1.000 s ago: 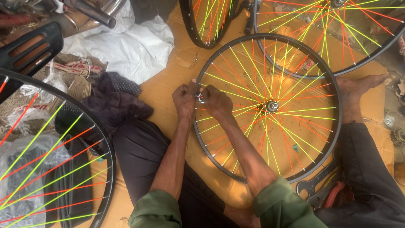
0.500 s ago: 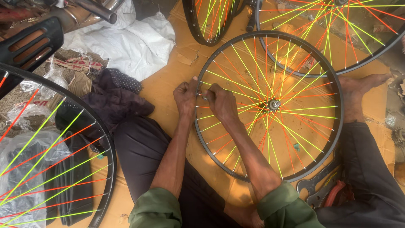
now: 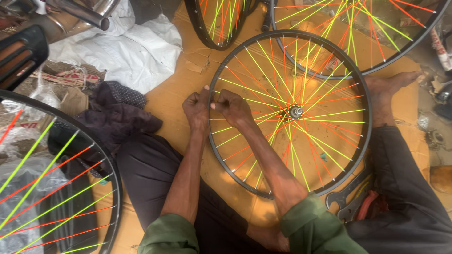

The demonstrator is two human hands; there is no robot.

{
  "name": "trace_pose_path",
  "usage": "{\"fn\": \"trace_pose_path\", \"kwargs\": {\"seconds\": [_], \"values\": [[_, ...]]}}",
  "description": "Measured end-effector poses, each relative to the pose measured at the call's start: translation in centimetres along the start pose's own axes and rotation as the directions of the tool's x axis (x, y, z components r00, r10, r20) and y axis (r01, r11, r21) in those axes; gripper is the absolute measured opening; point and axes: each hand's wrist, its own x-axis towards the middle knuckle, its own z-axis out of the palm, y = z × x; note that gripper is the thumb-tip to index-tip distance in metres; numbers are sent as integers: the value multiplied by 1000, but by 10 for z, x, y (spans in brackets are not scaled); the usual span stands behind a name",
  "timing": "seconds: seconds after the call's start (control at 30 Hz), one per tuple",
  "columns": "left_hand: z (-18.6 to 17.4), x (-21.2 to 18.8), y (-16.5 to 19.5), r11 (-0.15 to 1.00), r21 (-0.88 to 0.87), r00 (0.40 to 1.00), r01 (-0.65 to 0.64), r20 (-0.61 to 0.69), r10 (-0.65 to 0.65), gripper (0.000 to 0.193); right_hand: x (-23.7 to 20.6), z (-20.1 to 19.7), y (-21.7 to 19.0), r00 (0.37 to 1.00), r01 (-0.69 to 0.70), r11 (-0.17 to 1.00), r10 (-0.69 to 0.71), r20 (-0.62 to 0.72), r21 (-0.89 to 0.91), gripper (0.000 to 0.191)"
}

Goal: The person sits on the floor and uses a spoke wrench to tighten the nipples of a bicycle wheel with orange and yellow spokes. They work methodically around the rim, adjusting individual spokes to true the wheel.

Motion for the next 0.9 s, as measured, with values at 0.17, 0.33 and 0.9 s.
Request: {"fn": "trace_pose_path", "kwargs": {"seconds": [0.17, 0.33, 0.9], "values": [[-2, 0, 2, 1000, -22, 1000, 21, -4, -21, 51, -21, 16, 3, 842, 390, 843, -489, -225, -371, 19], [-1, -3, 7, 1000, -25, 1000, -5, -2, 4, 51, -26, 26, 0, 894, 273, 826, -407, -186, -493, 19], [6, 1, 15, 993, -77, 991, 86, 105, -77, 25, 10, 1, 11, 825, 316, 901, -416, -383, -299, 14]]}}
